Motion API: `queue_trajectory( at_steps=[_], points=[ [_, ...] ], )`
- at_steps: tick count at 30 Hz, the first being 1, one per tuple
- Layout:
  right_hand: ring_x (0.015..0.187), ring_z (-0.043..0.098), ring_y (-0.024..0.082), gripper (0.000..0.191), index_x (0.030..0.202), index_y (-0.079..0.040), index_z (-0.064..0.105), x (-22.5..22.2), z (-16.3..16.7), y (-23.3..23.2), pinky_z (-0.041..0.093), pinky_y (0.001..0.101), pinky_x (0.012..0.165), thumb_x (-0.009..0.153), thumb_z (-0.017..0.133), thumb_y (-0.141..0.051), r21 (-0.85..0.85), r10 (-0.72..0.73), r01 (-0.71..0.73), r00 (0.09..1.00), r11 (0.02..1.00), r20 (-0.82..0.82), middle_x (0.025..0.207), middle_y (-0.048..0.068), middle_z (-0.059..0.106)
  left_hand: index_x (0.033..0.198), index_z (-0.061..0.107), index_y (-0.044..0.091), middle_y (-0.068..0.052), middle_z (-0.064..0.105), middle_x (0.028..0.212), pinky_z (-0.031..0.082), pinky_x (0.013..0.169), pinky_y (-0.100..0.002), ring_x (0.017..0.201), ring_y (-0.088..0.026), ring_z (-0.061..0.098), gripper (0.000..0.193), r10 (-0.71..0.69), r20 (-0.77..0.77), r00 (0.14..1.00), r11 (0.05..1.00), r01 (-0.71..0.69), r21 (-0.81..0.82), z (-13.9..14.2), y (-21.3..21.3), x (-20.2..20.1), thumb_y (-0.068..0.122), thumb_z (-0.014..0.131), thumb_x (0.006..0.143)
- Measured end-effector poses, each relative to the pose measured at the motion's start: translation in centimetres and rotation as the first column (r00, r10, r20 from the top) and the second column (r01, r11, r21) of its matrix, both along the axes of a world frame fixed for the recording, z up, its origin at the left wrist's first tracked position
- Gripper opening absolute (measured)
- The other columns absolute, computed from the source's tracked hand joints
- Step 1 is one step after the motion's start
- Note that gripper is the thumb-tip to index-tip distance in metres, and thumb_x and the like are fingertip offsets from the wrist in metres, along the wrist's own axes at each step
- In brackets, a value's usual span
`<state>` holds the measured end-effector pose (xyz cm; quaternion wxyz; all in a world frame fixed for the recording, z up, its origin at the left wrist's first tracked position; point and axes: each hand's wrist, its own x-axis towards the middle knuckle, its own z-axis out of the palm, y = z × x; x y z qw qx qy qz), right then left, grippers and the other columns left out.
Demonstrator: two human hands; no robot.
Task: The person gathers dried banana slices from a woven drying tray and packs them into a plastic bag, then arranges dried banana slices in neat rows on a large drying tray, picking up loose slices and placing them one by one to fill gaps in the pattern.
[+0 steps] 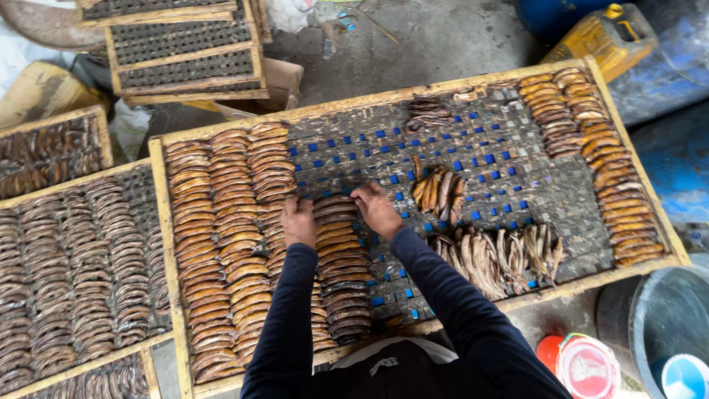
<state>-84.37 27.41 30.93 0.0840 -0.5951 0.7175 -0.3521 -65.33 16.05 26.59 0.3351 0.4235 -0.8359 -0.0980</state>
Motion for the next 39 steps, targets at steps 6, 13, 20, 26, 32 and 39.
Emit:
queue_trajectory(
  at_steps=[6,13,20,26,32,39],
  points=[
    [0.111,0.064,0.029,0.030,0.130,-0.021,0.070,-11.3,1.8,7.8,0.052,0.0432,0.099,0.105,0.056,-0.011,0.379,-0.238,0.378,0.900,0.845,-0.366,0.130,0.011,0.066,0.100,0.076,0.003,-0.019,0.067,0.115,0.054,0.091,-0.046,0.104,-0.037,0.064,0.010,0.026,-0.049,0.998,1.000,-0.027,-0.016,-1.0,1.4,1.9,0.005,0.071,0.091],
    [0.115,0.064,0.034,0.045,0.138,-0.017,0.059,-19.5,2.6,11.2,0.050,0.0455,0.103,0.095,0.069,-0.025,0.513,-0.283,0.223,0.958,0.829,0.041,0.140,0.016,0.060,0.099,0.075,0.005,-0.017,0.066,0.109,0.057,0.088,-0.044,0.098,-0.033,0.066,0.009,-0.094,-0.149,0.984,0.980,0.118,0.158,-1.6,4.9,0.9,0.011,0.072,0.094],
    [0.129,0.052,0.037,0.043,0.125,-0.021,0.066,-17.2,2.7,9.9,0.039,0.0568,0.111,0.087,0.080,-0.034,0.460,-0.218,0.309,0.946,0.833,-0.242,0.129,0.014,0.062,0.103,0.074,0.010,-0.016,0.064,0.112,0.054,0.085,-0.048,0.093,-0.035,0.066,0.010,-0.151,-0.169,0.974,0.955,0.189,0.231,-0.7,6.9,0.0,0.014,0.069,0.095],
    [0.130,0.040,0.048,0.072,0.141,-0.027,0.061,-17.1,4.5,9.1,0.029,0.0666,0.100,0.074,0.083,-0.039,0.442,-0.158,0.335,0.907,0.832,-0.391,0.138,0.018,0.053,0.107,0.073,0.013,-0.014,0.064,0.111,0.055,0.083,-0.048,0.090,-0.035,0.067,0.012,-0.184,-0.185,0.965,0.909,0.239,0.341,0.1,7.8,-0.7,0.018,0.068,0.097],
    [0.119,0.064,0.033,0.051,0.129,-0.019,0.060,-18.4,2.0,9.1,0.041,0.0583,0.109,0.087,0.075,-0.042,0.392,-0.011,0.298,0.807,0.870,-0.591,0.129,0.015,0.068,0.107,0.072,0.010,-0.013,0.064,0.112,0.056,0.079,-0.048,0.092,-0.036,0.066,0.013,-0.208,-0.294,0.933,0.900,0.300,0.315,0.4,8.1,-0.7,0.019,0.066,0.099],
    [0.072,0.071,0.027,0.025,0.118,-0.020,0.057,-13.4,4.2,7.1,0.059,0.0439,0.077,0.100,0.060,-0.036,0.554,0.077,0.250,0.863,0.794,-0.500,0.087,0.007,0.073,0.120,0.067,0.010,-0.016,0.061,0.116,0.062,0.081,-0.043,0.095,-0.030,0.071,0.025,-0.178,-0.312,0.933,0.698,0.343,0.629,1.6,6.6,0.4,0.027,0.061,0.102]
  ],
)
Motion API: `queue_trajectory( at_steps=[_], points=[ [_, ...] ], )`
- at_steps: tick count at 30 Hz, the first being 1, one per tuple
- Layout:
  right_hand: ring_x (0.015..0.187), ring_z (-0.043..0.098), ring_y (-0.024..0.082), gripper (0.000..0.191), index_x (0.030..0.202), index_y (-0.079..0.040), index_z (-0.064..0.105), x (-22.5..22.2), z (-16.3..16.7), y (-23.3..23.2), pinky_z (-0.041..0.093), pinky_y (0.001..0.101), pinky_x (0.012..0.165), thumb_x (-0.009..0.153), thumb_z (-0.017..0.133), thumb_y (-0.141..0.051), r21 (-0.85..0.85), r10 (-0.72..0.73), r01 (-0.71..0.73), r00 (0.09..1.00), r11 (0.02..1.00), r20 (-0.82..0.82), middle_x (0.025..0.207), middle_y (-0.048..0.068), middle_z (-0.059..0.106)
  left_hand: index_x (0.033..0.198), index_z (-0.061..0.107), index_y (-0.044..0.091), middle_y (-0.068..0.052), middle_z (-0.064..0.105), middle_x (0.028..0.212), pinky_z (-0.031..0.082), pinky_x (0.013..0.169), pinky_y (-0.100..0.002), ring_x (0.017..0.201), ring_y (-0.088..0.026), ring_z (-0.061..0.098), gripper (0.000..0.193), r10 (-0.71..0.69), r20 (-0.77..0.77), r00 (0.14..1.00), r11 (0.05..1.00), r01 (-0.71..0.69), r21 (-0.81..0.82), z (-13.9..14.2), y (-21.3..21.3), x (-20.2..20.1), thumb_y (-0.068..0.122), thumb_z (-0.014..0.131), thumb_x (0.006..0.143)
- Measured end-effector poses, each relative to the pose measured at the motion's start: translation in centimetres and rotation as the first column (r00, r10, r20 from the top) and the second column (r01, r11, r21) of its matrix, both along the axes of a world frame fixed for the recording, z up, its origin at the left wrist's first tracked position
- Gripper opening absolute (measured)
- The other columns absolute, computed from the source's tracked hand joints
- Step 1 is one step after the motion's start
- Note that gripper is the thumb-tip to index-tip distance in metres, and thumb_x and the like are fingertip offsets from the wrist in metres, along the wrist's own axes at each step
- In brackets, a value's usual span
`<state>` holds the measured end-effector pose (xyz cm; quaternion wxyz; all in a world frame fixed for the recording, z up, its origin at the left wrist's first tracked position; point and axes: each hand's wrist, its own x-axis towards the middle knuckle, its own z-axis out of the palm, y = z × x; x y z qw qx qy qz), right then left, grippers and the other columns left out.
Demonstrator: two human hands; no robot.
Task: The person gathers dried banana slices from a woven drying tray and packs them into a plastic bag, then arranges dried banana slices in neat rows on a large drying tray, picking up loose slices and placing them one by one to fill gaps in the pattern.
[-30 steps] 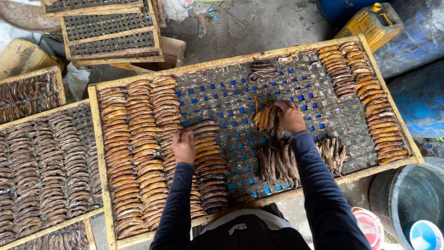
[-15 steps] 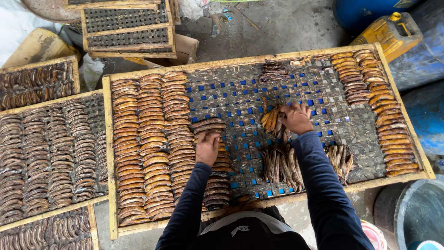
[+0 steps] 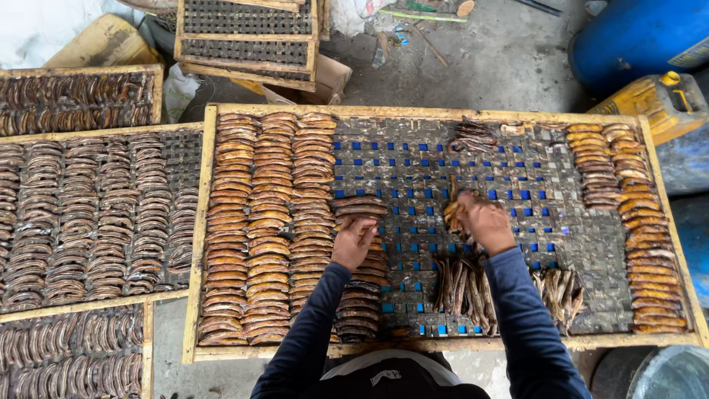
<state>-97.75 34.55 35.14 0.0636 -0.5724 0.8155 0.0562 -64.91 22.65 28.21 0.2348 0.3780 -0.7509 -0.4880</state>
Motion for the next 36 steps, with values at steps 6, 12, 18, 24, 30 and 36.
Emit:
queue_trajectory(
  at_steps=[6,12,18,24,30,36],
  points=[
    [0.079,0.072,0.016,0.014,0.105,-0.014,0.058,7.3,2.7,-7.0,0.062,0.0252,0.072,0.100,0.065,-0.024,-0.361,0.378,-0.204,0.768,0.910,0.517,0.096,0.008,0.074,0.136,0.059,0.011,-0.015,0.063,0.130,0.059,0.093,-0.037,0.112,-0.028,0.070,0.034,-0.052,-0.147,0.988,0.985,0.075,0.155,0.4,-2.9,-0.8,0.027,0.058,0.105],
    [0.091,0.073,0.021,0.021,0.116,-0.013,0.065,2.7,-0.3,-4.3,0.062,0.0361,0.085,0.096,0.068,-0.017,-0.238,0.284,-0.186,0.820,0.953,0.497,0.115,0.007,0.074,0.131,0.065,0.011,-0.016,0.065,0.124,0.058,0.086,-0.037,0.110,-0.028,0.071,0.029,-0.045,-0.100,0.994,0.996,0.052,0.068,-2.3,-2.6,0.5,0.024,0.060,0.106],
    [0.097,0.069,0.032,0.030,0.117,-0.014,0.068,5.5,-4.8,0.7,0.053,0.0488,0.093,0.087,0.070,-0.010,-0.062,0.315,-0.309,0.933,0.949,0.172,0.110,0.012,0.073,0.124,0.068,0.010,-0.013,0.068,0.119,0.058,0.083,-0.038,0.106,-0.025,0.072,0.024,0.041,-0.168,0.985,0.990,-0.017,0.142,-3.5,-1.2,0.4,0.022,0.062,0.104],
    [0.089,0.071,0.026,0.018,0.117,-0.011,0.065,6.5,-1.7,-0.4,0.059,0.0413,0.085,0.098,0.067,-0.011,-0.195,0.203,-0.147,0.929,0.970,0.311,0.106,0.011,0.073,0.124,0.068,0.010,-0.010,0.070,0.123,0.060,0.088,-0.037,0.107,-0.024,0.073,0.023,0.000,-0.259,0.966,0.990,0.037,0.138,-2.6,-1.8,0.5,0.022,0.060,0.106],
    [0.089,0.072,0.015,0.028,0.123,-0.009,0.065,12.1,1.4,-3.5,0.063,0.0296,0.076,0.096,0.069,-0.004,-0.452,0.242,0.116,0.714,0.885,0.657,0.108,0.006,0.073,0.135,0.065,0.015,-0.002,0.064,0.139,0.049,0.107,-0.036,0.127,-0.016,0.059,0.037,-0.002,-0.392,0.920,0.859,0.202,0.471,-1.2,-3.3,0.3,0.037,0.049,0.109],
    [0.092,0.070,0.012,0.019,0.112,-0.002,0.066,15.7,-1.3,-8.9,0.063,0.0287,0.078,0.094,0.072,0.002,-0.423,0.259,0.425,0.392,0.800,0.883,0.103,0.005,0.071,0.129,0.067,0.011,-0.010,0.070,0.124,0.056,0.091,-0.039,0.106,-0.022,0.071,0.039,0.342,-0.427,0.837,0.565,0.180,0.805,-0.7,-5.0,1.1,0.040,0.058,0.104]
  ],
)
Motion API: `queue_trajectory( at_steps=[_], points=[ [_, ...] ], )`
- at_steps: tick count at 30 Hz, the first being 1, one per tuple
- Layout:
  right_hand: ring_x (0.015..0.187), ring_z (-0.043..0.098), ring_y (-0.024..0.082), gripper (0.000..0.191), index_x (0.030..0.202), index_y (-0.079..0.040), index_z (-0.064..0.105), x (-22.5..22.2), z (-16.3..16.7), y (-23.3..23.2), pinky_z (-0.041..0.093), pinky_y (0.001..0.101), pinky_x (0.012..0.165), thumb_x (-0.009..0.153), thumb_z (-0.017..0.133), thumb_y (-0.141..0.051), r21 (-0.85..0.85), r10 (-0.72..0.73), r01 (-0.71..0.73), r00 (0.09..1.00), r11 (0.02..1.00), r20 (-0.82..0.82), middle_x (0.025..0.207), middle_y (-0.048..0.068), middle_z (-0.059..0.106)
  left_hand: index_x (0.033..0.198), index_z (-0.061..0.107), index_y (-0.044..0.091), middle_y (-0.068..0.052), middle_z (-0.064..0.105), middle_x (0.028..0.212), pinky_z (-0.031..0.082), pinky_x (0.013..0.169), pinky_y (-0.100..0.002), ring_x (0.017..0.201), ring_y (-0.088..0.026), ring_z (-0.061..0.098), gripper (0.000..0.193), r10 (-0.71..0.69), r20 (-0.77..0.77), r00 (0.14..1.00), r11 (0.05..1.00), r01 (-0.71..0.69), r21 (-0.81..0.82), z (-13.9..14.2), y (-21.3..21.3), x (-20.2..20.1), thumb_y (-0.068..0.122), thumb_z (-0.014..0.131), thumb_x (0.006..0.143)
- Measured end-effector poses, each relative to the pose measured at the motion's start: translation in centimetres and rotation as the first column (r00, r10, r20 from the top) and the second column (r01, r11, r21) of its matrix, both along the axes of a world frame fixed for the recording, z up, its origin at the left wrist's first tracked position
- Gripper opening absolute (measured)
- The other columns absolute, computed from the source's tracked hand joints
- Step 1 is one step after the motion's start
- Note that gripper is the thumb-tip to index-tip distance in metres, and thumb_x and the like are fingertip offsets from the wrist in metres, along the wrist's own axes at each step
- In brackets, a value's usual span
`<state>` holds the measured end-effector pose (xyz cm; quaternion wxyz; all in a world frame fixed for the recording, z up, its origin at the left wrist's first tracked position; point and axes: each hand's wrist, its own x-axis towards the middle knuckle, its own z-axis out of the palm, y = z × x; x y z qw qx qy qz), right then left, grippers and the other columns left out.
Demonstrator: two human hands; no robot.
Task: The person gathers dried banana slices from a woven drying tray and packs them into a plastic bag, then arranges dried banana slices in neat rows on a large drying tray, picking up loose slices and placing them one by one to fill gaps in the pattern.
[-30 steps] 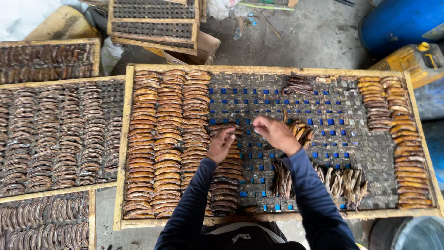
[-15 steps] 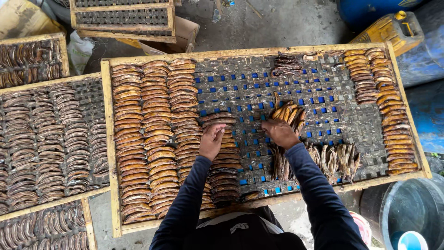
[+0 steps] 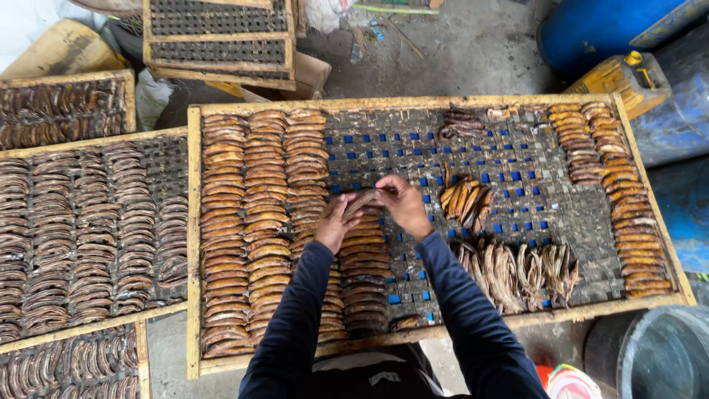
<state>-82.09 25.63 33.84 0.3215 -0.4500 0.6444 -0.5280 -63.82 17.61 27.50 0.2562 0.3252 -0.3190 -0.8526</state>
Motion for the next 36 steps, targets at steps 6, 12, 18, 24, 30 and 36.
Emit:
queue_trajectory(
  at_steps=[6,12,18,24,30,36],
  points=[
    [0.091,0.070,0.012,0.017,0.110,-0.003,0.067,-0.3,-2.6,-4.1,0.059,0.0303,0.079,0.095,0.072,-0.001,0.002,-0.037,0.038,0.999,0.999,-0.027,0.099,0.005,0.073,0.125,0.067,0.008,-0.009,0.069,0.121,0.060,0.089,-0.037,0.104,-0.020,0.072,0.026,0.134,0.113,0.985,0.912,-0.078,-0.402,1.0,-3.7,0.1,0.022,0.060,0.103],
    [0.091,0.075,0.020,0.018,0.107,-0.009,0.070,-0.9,-2.9,-4.7,0.059,0.0357,0.079,0.091,0.076,-0.006,0.106,-0.079,0.116,0.950,0.988,-0.303,0.099,0.010,0.076,0.113,0.072,0.009,-0.016,0.066,0.115,0.057,0.081,-0.046,0.093,-0.036,0.068,0.016,0.478,0.505,0.718,0.463,0.283,-0.840,2.1,-4.6,-1.6,0.012,0.067,0.098],
    [0.091,0.072,0.035,0.016,0.103,-0.010,0.069,-0.7,-3.5,-4.5,0.057,0.0454,0.078,0.089,0.075,-0.006,0.078,-0.104,0.158,0.877,0.984,-0.469,0.097,0.015,0.071,0.104,0.074,0.010,-0.016,0.060,0.114,0.057,0.079,-0.048,0.090,-0.037,0.067,0.011,0.634,0.496,0.593,0.309,0.394,-0.866,1.3,-3.3,-2.7,0.011,0.071,0.093],
    [0.086,0.064,0.042,0.012,0.107,-0.012,0.066,-1.5,-5.4,-2.7,0.050,0.0571,0.076,0.096,0.070,-0.009,0.090,-0.066,0.132,0.852,0.987,-0.520,0.108,0.018,0.062,0.099,0.077,0.005,-0.017,0.059,0.111,0.056,0.084,-0.047,0.096,-0.036,0.064,0.011,0.696,0.428,0.576,0.149,0.467,-0.872,-1.0,-2.6,-1.9,0.010,0.072,0.090],
    [0.090,0.066,0.037,0.016,0.111,-0.018,0.069,-6.2,-5.1,0.0,0.059,0.0494,0.074,0.100,0.061,-0.010,0.257,-0.080,0.298,0.781,0.919,-0.619,0.122,0.017,0.061,0.110,0.075,0.004,-0.016,0.059,0.117,0.056,0.090,-0.046,0.103,-0.037,0.064,0.017,0.691,0.334,0.642,0.061,0.408,-0.911,-2.2,-2.7,-0.7,0.012,0.071,0.096],
    [0.087,0.069,0.030,0.026,0.116,-0.021,0.076,-18.9,-1.8,8.7,0.051,0.0451,0.083,0.092,0.066,-0.015,0.344,0.067,0.513,0.482,0.787,-0.873,0.111,0.013,0.072,0.112,0.075,0.007,-0.020,0.060,0.119,0.056,0.083,-0.046,0.096,-0.036,0.064,0.016,0.638,0.377,0.671,0.215,0.315,-0.925,-1.5,-0.9,1.3,0.013,0.070,0.098]
  ],
)
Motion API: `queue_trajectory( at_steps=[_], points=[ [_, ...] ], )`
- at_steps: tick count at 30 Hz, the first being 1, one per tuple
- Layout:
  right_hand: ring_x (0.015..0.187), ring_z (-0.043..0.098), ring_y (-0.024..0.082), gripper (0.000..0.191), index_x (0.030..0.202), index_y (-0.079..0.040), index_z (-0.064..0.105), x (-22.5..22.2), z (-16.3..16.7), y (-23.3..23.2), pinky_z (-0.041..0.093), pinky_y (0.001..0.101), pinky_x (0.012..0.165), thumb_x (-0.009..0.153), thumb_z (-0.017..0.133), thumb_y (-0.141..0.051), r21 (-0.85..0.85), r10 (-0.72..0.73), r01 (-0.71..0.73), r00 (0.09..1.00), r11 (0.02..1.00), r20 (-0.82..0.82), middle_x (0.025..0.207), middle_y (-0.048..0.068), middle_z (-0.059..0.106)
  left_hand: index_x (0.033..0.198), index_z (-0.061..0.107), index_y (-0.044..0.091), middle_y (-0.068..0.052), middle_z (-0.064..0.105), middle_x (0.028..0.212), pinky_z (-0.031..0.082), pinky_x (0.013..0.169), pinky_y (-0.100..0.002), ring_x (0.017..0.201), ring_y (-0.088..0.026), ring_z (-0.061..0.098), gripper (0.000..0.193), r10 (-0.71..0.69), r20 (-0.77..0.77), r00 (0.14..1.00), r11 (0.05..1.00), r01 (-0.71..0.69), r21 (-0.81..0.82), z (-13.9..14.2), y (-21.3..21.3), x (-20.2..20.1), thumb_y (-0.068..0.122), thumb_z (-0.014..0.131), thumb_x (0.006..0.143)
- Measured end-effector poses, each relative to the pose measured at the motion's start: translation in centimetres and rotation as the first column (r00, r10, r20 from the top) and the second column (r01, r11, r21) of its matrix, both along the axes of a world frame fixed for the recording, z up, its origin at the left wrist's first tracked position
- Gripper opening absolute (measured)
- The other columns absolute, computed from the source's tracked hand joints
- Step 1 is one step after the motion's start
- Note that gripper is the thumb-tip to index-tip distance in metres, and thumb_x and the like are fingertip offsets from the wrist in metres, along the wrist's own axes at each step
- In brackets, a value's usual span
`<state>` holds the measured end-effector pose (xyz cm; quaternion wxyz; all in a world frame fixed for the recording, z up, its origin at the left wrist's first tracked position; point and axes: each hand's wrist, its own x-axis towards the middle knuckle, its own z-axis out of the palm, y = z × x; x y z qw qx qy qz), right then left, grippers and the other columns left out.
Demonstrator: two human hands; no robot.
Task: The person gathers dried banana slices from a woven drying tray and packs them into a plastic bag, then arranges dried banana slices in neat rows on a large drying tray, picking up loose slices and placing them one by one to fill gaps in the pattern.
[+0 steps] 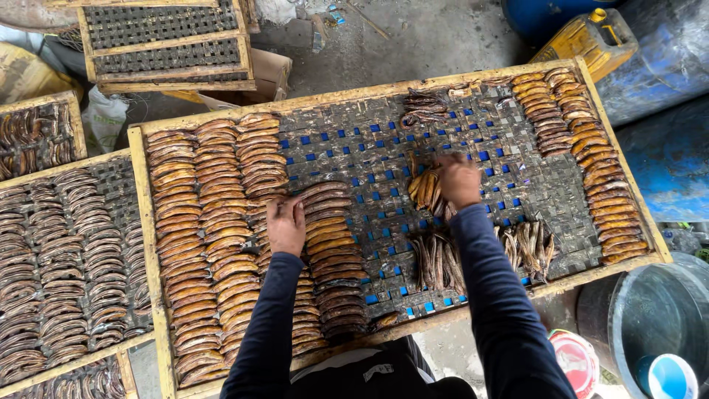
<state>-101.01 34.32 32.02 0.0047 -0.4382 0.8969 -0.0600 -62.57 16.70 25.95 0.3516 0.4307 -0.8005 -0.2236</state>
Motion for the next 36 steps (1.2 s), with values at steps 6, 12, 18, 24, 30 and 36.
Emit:
queue_trajectory(
  at_steps=[6,12,18,24,30,36],
  points=[
    [0.092,0.072,0.038,0.029,0.119,-0.012,0.072,-2.6,-0.1,5.0,0.057,0.0490,0.081,0.096,0.073,-0.029,-0.040,-0.076,0.087,0.973,0.995,0.217,0.105,0.019,0.074,0.109,0.073,0.006,-0.015,0.062,0.117,0.058,0.087,-0.043,0.101,-0.033,0.066,0.014,-0.049,-0.086,0.995,0.998,0.045,-0.039,0.9,3.0,0.4,0.012,0.070,0.097],
    [0.090,0.074,0.036,0.026,0.110,-0.010,0.070,-0.9,0.8,6.0,0.058,0.0471,0.080,0.091,0.078,-0.026,-0.115,0.051,-0.037,0.991,0.993,0.121,0.101,0.017,0.077,0.106,0.074,0.009,-0.013,0.062,0.114,0.058,0.082,-0.040,0.094,-0.029,0.067,0.013,-0.126,-0.109,0.986,0.992,0.124,-0.026,0.8,4.7,-0.2,0.016,0.072,0.096],
    [0.076,0.074,0.021,0.012,0.107,-0.007,0.066,3.0,6.0,4.6,0.061,0.0360,0.071,0.099,0.066,-0.016,-0.018,0.136,-0.139,0.925,0.990,0.354,0.096,0.012,0.076,0.119,0.072,0.016,-0.009,0.063,0.112,0.062,0.078,-0.035,0.087,-0.021,0.069,0.023,-0.330,-0.064,0.942,0.883,0.332,0.333,0.8,6.2,-2.9,0.029,0.065,0.102],
    [0.080,0.071,0.014,0.011,0.106,-0.005,0.065,8.0,9.3,-1.0,0.062,0.0293,0.070,0.096,0.068,-0.008,-0.408,0.497,-0.298,0.651,0.863,0.574,0.096,0.008,0.071,0.144,0.054,0.011,-0.016,0.057,0.139,0.057,0.093,-0.046,0.121,-0.030,0.059,0.046,-0.504,-0.378,0.776,0.719,0.620,0.315,2.1,5.7,-7.8,0.034,0.063,0.105],
    [0.089,0.069,0.011,0.015,0.110,-0.006,0.060,13.3,7.2,-9.1,0.060,0.0269,0.077,0.097,0.068,-0.005,-0.581,0.593,-0.179,0.440,0.794,0.675,0.097,0.004,0.067,0.133,0.057,0.016,-0.009,0.070,0.123,0.062,0.089,-0.043,0.103,-0.024,0.072,0.041,0.172,-0.792,0.586,0.302,0.734,0.608,2.8,1.4,-7.5,0.030,0.068,0.096],
    [0.081,0.065,0.010,0.018,0.107,-0.007,0.060,17.4,4.0,-14.7,0.056,0.0258,0.072,0.096,0.073,-0.008,-0.565,0.598,-0.232,0.479,0.792,0.642,0.095,0.002,0.067,0.118,0.065,0.009,-0.007,0.074,0.104,0.062,0.078,-0.035,0.085,-0.017,0.071,0.027,0.349,-0.742,0.573,0.562,0.505,0.655,1.9,-3.1,-2.9,0.019,0.075,0.095]
  ],
)
